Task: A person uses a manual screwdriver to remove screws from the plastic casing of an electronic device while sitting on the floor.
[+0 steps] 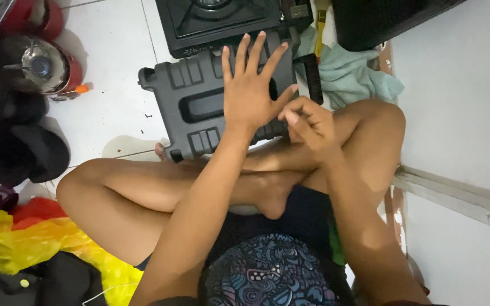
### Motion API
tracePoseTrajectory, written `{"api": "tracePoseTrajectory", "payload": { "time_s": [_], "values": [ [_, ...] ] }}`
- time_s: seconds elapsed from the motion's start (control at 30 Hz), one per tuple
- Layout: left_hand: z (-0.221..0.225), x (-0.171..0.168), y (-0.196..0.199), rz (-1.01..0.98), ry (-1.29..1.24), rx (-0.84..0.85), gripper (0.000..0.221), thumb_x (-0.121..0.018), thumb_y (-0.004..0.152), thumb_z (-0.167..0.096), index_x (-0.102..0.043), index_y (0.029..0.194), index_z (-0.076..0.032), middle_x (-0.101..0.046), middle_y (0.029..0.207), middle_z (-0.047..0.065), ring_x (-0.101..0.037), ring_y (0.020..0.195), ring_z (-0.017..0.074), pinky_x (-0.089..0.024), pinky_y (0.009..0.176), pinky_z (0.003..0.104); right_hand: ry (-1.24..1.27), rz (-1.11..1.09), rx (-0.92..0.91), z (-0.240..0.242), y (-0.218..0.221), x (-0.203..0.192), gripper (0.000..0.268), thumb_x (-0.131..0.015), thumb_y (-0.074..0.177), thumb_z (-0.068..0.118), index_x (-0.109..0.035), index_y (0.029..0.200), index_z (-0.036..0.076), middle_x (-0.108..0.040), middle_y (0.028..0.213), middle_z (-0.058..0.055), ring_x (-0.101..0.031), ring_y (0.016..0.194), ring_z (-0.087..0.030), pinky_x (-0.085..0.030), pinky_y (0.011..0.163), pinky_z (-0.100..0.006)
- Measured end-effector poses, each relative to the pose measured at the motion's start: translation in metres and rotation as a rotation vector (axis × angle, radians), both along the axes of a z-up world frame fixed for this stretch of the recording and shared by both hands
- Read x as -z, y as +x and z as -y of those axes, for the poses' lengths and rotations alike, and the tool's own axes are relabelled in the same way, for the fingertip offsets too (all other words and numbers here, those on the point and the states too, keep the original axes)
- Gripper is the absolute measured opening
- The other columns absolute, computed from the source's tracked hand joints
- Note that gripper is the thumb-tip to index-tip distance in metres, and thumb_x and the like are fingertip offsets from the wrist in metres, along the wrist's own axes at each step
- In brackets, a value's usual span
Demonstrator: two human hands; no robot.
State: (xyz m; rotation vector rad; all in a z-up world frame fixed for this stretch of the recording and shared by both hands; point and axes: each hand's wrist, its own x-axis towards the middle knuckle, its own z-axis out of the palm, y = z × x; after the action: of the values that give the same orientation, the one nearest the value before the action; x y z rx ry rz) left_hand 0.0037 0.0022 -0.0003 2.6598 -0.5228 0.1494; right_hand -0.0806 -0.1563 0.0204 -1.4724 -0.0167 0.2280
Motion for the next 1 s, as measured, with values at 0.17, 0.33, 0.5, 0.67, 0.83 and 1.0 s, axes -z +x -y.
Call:
{"api": "tracePoseTrajectory", "payload": {
  "time_s": [0.17,0.33,0.5,0.67,0.83,1.0],
  "values": [
    [0.0,0.0,0.0,0.008,-0.015,0.005,0.075,-0.073,0.093,-0.063,-0.047,0.155,-0.031,-0.039,0.163,0.008,-0.026,0.154,0.0326,-0.008,0.127,0.059,0.014,-0.093,-0.313,0.022,0.02,-0.008,0.018,-0.067,0.093,0.012,-0.064,0.108,0.003,-0.053,0.062,0.004,-0.038,0.048,-0.002,-0.027,0.048,-0.016],
    [0.0,-0.003,0.002,0.034,-0.055,-0.01,0.073,-0.073,0.091,-0.061,-0.05,0.153,-0.029,-0.041,0.162,0.01,-0.028,0.153,0.0335,-0.01,0.127,0.059,0.35,-0.042,-0.137,0.014,0.005,0.023,0.019,-0.054,0.095,-0.006,-0.053,0.112,0.003,-0.049,0.079,-0.001,-0.039,0.059,-0.008,-0.032,0.054,-0.018],
    [0.0,0.002,0.0,0.02,-0.04,-0.005,0.074,-0.07,0.091,-0.064,-0.047,0.154,-0.032,-0.04,0.162,0.009,-0.028,0.153,0.0333,-0.01,0.127,0.06,-0.163,0.239,0.442,-0.02,-0.012,-0.007,0.032,-0.06,0.104,0.006,-0.044,0.132,0.008,-0.059,0.099,-0.007,-0.059,0.083,-0.015,-0.048,0.077,-0.023],
    [0.0,0.004,0.0,0.011,-0.028,-0.009,0.076,-0.073,0.09,-0.063,-0.047,0.155,-0.033,-0.039,0.162,0.008,-0.027,0.154,0.0322,-0.009,0.127,0.06,-0.045,0.241,0.624,-0.044,-0.018,0.01,0.02,-0.054,0.109,0.015,-0.045,0.125,0.007,-0.051,0.079,-0.003,-0.048,0.065,-0.01,-0.043,0.064,-0.023],
    [-0.001,0.002,-0.001,0.014,-0.033,-0.009,0.073,-0.07,0.092,-0.063,-0.049,0.154,-0.032,-0.039,0.163,0.009,-0.025,0.154,0.0322,-0.008,0.127,0.06,0.062,0.237,0.521,-0.036,-0.009,0.01,0.02,-0.047,0.11,0.015,-0.047,0.128,0.007,-0.04,0.064,0.004,-0.028,0.052,-0.006,-0.028,0.051,-0.02],
    [0.002,0.002,0.0,0.034,-0.038,-0.026,0.072,-0.071,0.092,-0.063,-0.051,0.153,-0.03,-0.04,0.161,0.008,-0.027,0.152,0.032,-0.009,0.127,0.058,0.081,0.198,0.178,-0.012,0.0,0.004,0.018,-0.051,0.106,0.016,-0.054,0.119,0.003,-0.047,0.062,0.002,-0.032,0.048,-0.005,-0.029,0.051,-0.018]
  ]
}}
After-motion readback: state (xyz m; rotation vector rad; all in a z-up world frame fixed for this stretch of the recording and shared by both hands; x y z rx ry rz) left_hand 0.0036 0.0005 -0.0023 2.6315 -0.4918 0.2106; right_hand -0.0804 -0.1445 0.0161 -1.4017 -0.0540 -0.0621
